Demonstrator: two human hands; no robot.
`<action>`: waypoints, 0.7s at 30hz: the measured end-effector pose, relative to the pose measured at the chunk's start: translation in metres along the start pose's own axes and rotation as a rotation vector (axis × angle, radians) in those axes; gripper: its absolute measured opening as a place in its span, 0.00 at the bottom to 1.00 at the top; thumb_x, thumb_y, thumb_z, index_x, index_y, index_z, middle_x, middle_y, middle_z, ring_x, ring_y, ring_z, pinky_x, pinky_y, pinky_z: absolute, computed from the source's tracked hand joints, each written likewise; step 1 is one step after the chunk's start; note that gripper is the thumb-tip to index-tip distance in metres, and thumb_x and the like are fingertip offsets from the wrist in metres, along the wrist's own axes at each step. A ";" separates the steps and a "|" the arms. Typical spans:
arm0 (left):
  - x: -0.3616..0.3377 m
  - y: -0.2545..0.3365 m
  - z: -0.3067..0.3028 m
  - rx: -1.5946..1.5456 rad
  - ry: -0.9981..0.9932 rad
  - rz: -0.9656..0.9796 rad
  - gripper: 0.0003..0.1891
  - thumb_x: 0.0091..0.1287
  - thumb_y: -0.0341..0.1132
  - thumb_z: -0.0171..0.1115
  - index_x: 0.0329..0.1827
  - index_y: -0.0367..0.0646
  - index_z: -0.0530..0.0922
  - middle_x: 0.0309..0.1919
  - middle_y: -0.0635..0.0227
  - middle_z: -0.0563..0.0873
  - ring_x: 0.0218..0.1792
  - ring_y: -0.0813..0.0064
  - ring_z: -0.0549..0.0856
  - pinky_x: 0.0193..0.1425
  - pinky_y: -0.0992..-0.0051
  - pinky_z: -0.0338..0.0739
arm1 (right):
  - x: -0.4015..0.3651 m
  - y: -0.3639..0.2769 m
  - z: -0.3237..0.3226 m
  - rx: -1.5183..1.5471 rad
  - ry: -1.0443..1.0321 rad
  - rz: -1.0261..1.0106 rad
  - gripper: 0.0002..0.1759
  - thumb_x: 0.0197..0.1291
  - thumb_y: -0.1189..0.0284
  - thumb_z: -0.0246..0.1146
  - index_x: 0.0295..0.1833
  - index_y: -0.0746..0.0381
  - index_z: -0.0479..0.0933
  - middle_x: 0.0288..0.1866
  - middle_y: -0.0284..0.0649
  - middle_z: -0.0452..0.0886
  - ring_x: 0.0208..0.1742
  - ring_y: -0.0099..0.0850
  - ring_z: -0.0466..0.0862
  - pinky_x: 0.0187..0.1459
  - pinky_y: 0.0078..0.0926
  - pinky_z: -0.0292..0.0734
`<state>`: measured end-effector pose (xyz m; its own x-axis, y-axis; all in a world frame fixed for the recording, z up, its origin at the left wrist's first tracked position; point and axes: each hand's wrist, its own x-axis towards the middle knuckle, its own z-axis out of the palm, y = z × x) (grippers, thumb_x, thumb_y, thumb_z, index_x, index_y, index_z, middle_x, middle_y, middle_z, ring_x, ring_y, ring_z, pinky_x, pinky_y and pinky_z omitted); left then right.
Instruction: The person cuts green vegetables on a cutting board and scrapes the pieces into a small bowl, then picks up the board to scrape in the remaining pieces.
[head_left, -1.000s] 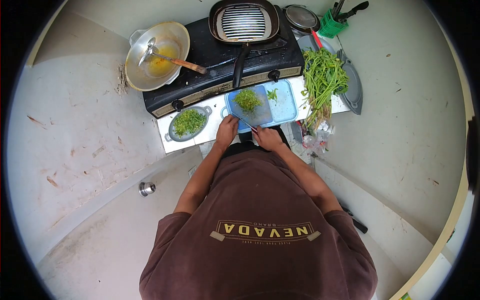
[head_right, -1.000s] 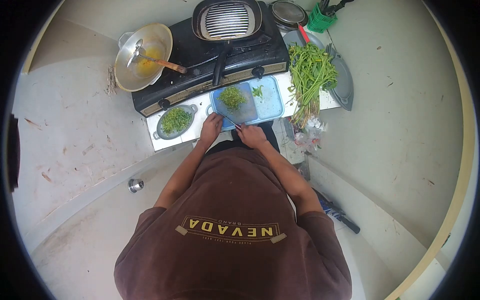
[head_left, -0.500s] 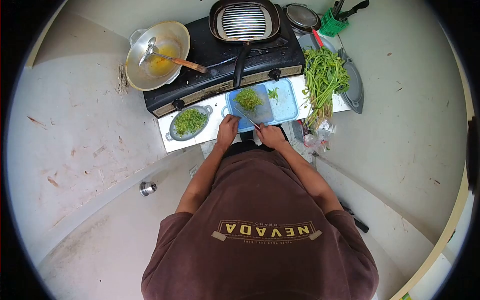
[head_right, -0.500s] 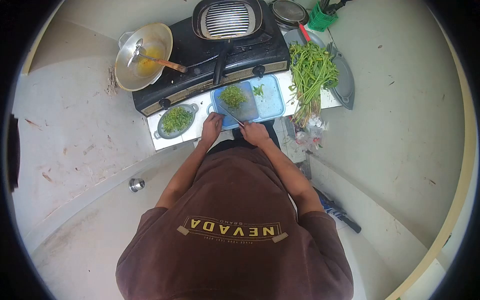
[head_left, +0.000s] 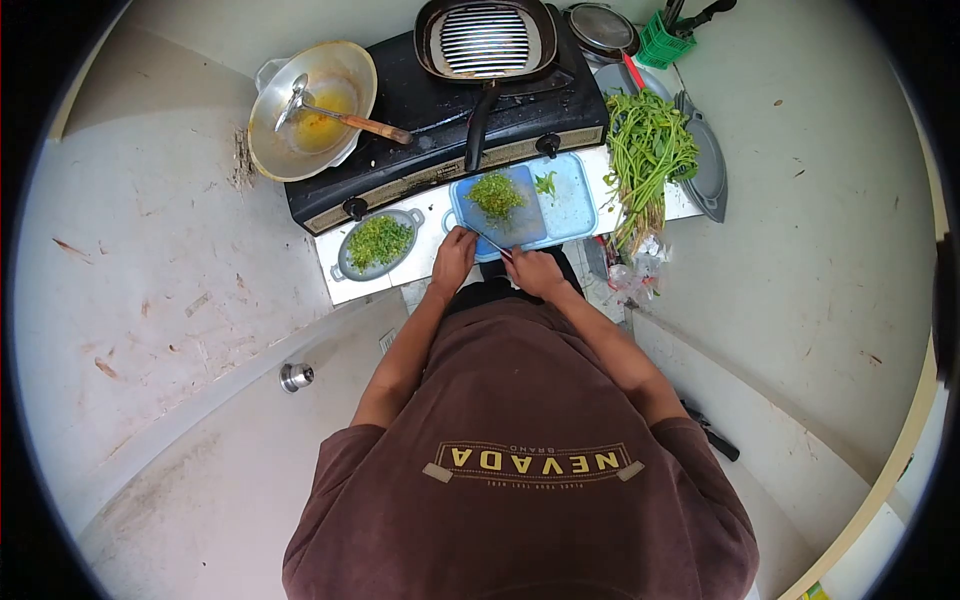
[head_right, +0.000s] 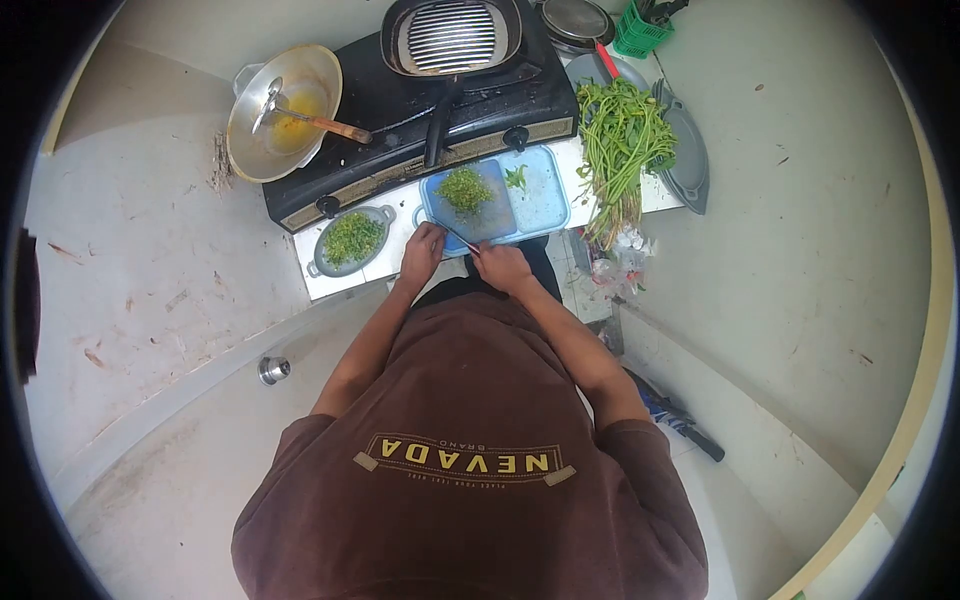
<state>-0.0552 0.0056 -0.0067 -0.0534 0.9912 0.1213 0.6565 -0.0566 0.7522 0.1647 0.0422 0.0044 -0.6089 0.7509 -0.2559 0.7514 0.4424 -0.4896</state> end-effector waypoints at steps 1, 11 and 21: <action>-0.001 -0.001 0.001 0.009 -0.002 0.018 0.09 0.68 0.21 0.64 0.49 0.34 0.86 0.42 0.51 0.84 0.43 0.48 0.87 0.49 0.56 0.83 | 0.004 -0.003 0.000 -0.008 -0.004 0.005 0.22 0.76 0.56 0.58 0.48 0.68 0.79 0.29 0.56 0.86 0.33 0.57 0.89 0.37 0.55 0.84; -0.004 -0.002 -0.005 0.013 -0.014 0.033 0.10 0.67 0.21 0.65 0.49 0.35 0.88 0.42 0.53 0.86 0.43 0.50 0.88 0.49 0.58 0.84 | -0.006 0.002 -0.002 -0.021 -0.010 0.034 0.24 0.76 0.55 0.56 0.50 0.68 0.79 0.27 0.56 0.86 0.33 0.56 0.89 0.38 0.57 0.84; -0.001 0.000 -0.008 -0.013 -0.037 0.008 0.09 0.68 0.22 0.65 0.48 0.35 0.88 0.42 0.54 0.87 0.43 0.51 0.89 0.49 0.59 0.83 | -0.006 -0.002 -0.003 0.021 -0.007 0.052 0.25 0.76 0.54 0.57 0.52 0.69 0.79 0.28 0.57 0.86 0.33 0.58 0.88 0.38 0.58 0.84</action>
<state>-0.0616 0.0040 -0.0019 -0.0204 0.9945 0.1031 0.6473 -0.0655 0.7594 0.1679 0.0381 0.0096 -0.5709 0.7692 -0.2870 0.7765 0.3922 -0.4932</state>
